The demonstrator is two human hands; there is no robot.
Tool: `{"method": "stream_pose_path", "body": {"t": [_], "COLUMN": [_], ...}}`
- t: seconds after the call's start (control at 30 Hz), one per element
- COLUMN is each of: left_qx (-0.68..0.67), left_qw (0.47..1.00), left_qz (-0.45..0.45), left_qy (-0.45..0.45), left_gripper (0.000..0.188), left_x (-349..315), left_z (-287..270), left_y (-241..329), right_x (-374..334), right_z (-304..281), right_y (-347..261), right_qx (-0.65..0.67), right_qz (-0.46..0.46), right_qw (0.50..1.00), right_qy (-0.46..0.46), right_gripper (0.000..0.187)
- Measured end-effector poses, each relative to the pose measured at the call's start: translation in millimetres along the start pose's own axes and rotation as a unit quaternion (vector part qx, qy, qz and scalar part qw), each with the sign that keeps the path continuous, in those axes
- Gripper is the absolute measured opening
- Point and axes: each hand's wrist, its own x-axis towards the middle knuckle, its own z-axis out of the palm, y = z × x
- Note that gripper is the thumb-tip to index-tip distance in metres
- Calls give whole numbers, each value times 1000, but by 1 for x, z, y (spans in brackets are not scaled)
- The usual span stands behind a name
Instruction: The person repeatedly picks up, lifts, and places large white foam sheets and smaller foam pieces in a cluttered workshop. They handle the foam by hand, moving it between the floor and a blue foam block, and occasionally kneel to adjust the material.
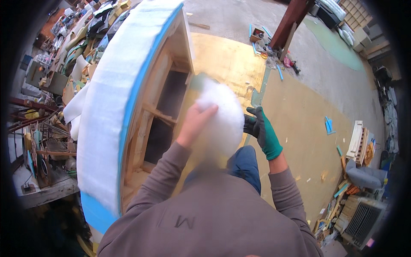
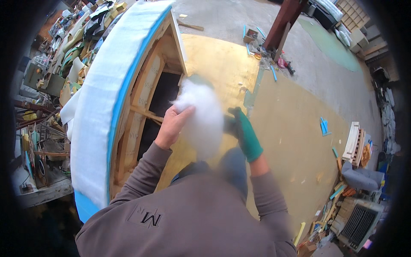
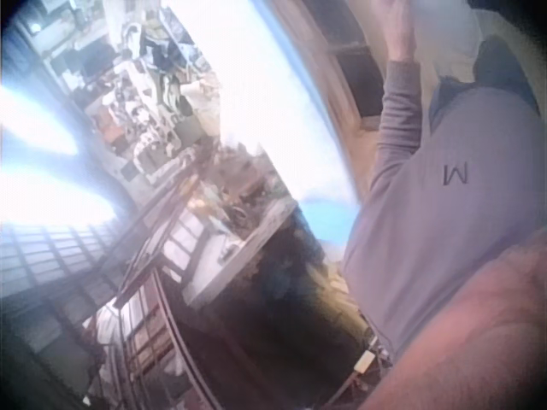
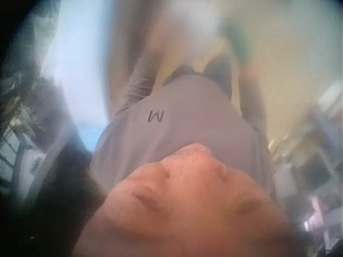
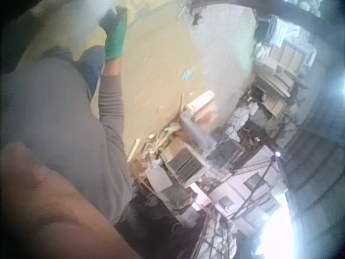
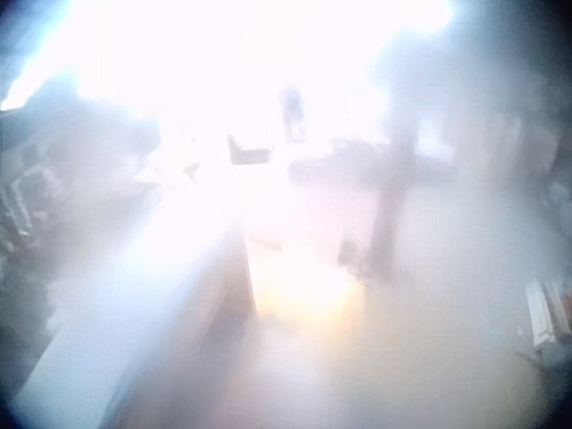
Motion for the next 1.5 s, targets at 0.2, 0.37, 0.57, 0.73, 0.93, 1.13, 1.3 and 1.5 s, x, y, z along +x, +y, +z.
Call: {"method": "stream_pose_path", "body": {"t": [0.2,0.37,0.57,0.73,0.93,1.13,1.3,1.5], "left_qx": [14,81,277,425,328,276,186,5], "left_qw": [995,972,948,874,926,955,957,943], "left_qz": [0,-10,91,91,143,102,44,67], "left_qy": [97,220,127,216,124,50,218,327], "left_gripper": [47,69,64,25,27,28,97,72], "left_x": [149,258,346,441,554,651,688,705], "left_z": [-3,10,24,-12,-72,-100,-142,-173], "left_y": [-7,19,85,114,162,219,230,216], "right_x": [142,267,387,484,589,666,747,839], "right_z": [-16,-41,-23,-6,41,102,150,196], "right_y": [-71,-163,-278,-334,-412,-481,-483,-484], "right_qx": [-187,-236,-263,-410,-561,-590,-405,-331], "right_qz": [-134,-141,-120,-110,-208,-113,5,67], "right_qw": [969,949,927,875,774,706,868,859], "right_qy": [-94,-157,-238,-233,-208,-374,-288,-383], "right_gripper": [79,58,44,39,60,77,41,47]}}
